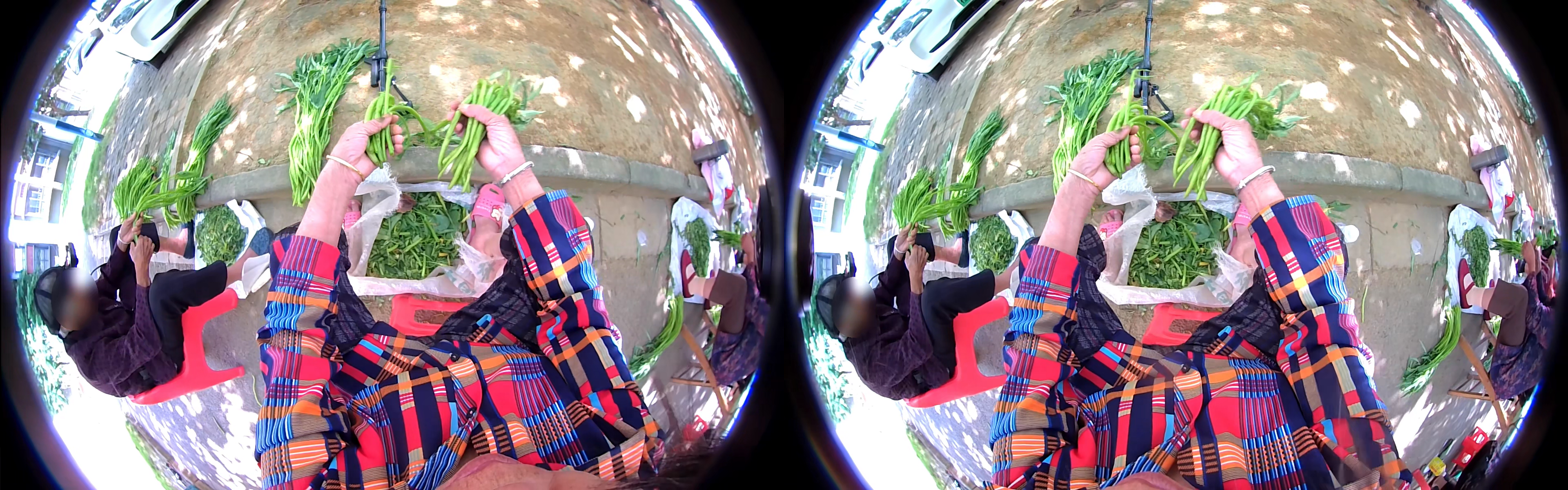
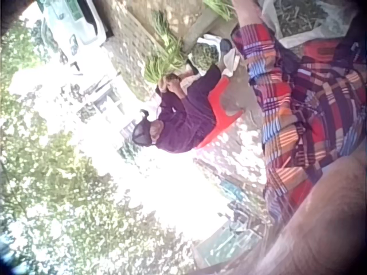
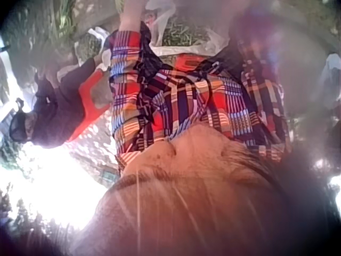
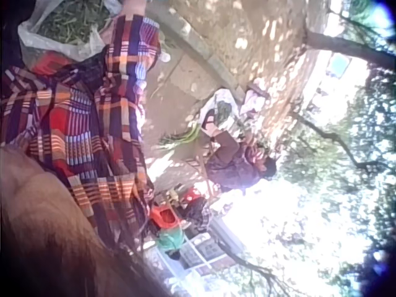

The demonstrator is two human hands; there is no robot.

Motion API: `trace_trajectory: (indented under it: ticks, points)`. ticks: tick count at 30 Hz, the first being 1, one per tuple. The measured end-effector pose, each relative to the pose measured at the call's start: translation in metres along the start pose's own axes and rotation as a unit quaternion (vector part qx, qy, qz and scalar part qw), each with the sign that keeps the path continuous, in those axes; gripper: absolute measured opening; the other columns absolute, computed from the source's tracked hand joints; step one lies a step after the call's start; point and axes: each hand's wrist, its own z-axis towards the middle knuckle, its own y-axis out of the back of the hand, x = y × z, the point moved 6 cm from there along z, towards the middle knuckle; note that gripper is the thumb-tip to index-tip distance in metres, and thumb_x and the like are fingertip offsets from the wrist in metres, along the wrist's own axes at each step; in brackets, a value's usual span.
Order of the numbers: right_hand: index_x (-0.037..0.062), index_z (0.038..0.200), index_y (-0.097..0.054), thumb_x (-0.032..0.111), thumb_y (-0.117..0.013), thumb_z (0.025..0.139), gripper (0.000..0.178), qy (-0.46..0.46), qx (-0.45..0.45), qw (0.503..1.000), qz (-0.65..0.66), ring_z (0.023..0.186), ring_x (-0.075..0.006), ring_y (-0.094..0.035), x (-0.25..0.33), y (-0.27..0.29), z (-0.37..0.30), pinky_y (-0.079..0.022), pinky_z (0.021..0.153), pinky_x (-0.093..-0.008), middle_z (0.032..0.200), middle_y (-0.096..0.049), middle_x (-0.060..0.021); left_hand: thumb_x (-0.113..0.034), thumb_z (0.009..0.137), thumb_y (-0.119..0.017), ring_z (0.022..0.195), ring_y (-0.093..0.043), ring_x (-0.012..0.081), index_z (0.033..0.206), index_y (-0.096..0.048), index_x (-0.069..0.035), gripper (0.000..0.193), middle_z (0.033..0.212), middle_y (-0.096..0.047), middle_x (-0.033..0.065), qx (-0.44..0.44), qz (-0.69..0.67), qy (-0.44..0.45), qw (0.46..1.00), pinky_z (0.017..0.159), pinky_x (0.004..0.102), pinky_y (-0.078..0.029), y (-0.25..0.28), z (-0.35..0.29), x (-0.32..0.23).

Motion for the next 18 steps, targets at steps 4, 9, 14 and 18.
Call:
trace_trajectory:
  ticks: [4,9,14,18]
  points:
    - [-0.0066,0.093,-0.056,0.004,-0.059,0.076,0.020,-0.043,0.005,0.998,-0.034,0.077,-0.0189,-0.059,-0.013,-0.007,-0.004,-0.048,0.064,-0.0251,0.089,-0.060,-0.0121,-0.012,0.086,-0.051,0.062,-0.052,0.0150,0.097,-0.049,0.002,0.018,0.078,-0.055,0.0069,0.020,0.020,0.027,0.999,0.054,0.0265,-0.047,-0.013,-0.003,0.013]
    - [-0.0073,0.093,-0.056,0.003,-0.058,0.076,0.019,-0.040,0.015,0.998,-0.035,0.076,-0.0185,-0.060,-0.015,-0.010,-0.003,-0.048,0.063,-0.0248,0.088,-0.060,-0.0125,-0.017,0.085,-0.054,0.050,-0.037,0.0072,0.089,-0.047,-0.003,0.016,0.065,-0.041,-0.0008,0.025,-0.022,0.038,0.999,0.042,0.0210,-0.033,-0.028,-0.003,0.023]
    - [-0.0097,0.088,-0.058,0.002,-0.060,0.074,0.018,-0.048,0.003,0.998,-0.039,0.063,-0.0179,-0.059,-0.016,-0.013,-0.005,-0.049,0.058,-0.0244,0.079,-0.062,-0.0159,-0.017,0.082,-0.059,0.047,-0.040,0.0091,0.091,-0.051,-0.009,0.014,0.059,-0.043,-0.0027,0.029,-0.011,0.046,0.998,0.043,0.0240,-0.035,-0.032,-0.004,0.032]
    - [-0.0103,0.087,-0.059,0.001,-0.060,0.073,0.018,-0.051,0.020,0.998,-0.039,0.062,-0.0173,-0.059,-0.016,-0.011,-0.004,-0.049,0.058,-0.0238,0.078,-0.062,-0.0161,-0.018,0.081,-0.060,0.053,-0.048,0.0104,0.099,-0.055,-0.007,0.021,0.063,-0.048,-0.0016,0.036,0.069,0.040,0.996,0.047,0.0249,-0.041,-0.038,-0.008,0.036]
